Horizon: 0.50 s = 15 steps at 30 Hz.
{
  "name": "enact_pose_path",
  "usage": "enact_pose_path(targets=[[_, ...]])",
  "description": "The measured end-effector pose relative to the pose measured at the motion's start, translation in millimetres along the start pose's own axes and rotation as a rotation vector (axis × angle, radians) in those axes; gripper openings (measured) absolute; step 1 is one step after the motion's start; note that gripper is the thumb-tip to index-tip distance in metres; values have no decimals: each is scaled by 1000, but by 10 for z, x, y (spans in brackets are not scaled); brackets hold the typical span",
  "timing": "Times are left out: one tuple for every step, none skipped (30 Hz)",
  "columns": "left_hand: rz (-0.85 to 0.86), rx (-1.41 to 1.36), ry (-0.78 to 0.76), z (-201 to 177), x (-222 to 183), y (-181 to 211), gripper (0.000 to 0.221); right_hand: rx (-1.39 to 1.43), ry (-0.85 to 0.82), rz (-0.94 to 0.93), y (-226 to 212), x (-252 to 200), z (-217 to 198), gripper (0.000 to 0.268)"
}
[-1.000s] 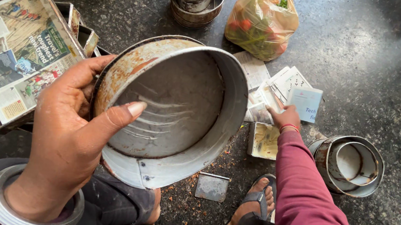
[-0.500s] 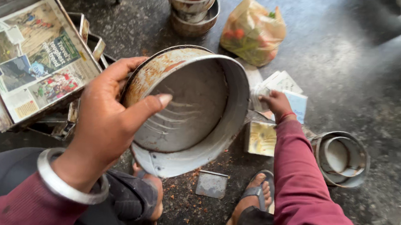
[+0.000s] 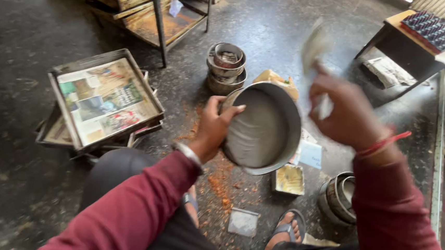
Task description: The person cleans several round metal containers by hand using pieces of newspaper and a cloth, removing residue from both the interior and exterior while sitting on a low seat.
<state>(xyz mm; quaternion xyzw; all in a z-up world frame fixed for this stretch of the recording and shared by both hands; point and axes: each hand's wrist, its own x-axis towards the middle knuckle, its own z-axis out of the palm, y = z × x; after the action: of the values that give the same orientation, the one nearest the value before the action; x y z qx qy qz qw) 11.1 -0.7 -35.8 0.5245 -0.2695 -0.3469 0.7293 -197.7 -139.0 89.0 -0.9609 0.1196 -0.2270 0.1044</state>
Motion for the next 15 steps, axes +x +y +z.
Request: enact_pose_path(targets=[[-93,-81,-29,23,-51,0,46,-94,-49,-5,-239,-20,137,9],[-186,-162,-57,43,-102,7,45,-187,-99,-10,-449,-96,279,9],[-267,-242,-94,61,-94,47,45,-321,-164,-37,-593,-165,429,15],[-223,-237,-129,73,-114,73,44,-456,-231,-61,-675,-278,542,21],[-178,-241,-163,107,-138,77,44,-392,-213,-16,-688,-386,634,20],[-132,-245,-197,144,-113,84,44,-328,-196,27,-645,-438,729,19],[-111,-234,-210,150,-137,62,44,-249,-191,69,-601,-531,801,19],[-90,-223,-222,163,-135,35,43,-223,-204,78,-534,-579,868,17],[-82,-208,-243,188,-129,-1,42,-192,-217,101,-473,-647,899,16],[-84,-213,-244,214,-105,-33,42,-161,-230,125,-418,-683,923,14],[-90,-215,-242,218,-75,-55,41,-172,-281,132,-390,-686,952,18],[-95,-217,-239,216,-42,-73,41,-183,-332,140,-376,-683,968,22],[-95,-214,-236,219,-26,-98,41,-195,-387,148,-379,-679,984,27],[-95,-210,-232,209,-10,-115,42,-175,-370,141,-394,-680,991,27],[-90,-207,-226,195,5,-123,42,-156,-351,130,-416,-665,1008,27]])
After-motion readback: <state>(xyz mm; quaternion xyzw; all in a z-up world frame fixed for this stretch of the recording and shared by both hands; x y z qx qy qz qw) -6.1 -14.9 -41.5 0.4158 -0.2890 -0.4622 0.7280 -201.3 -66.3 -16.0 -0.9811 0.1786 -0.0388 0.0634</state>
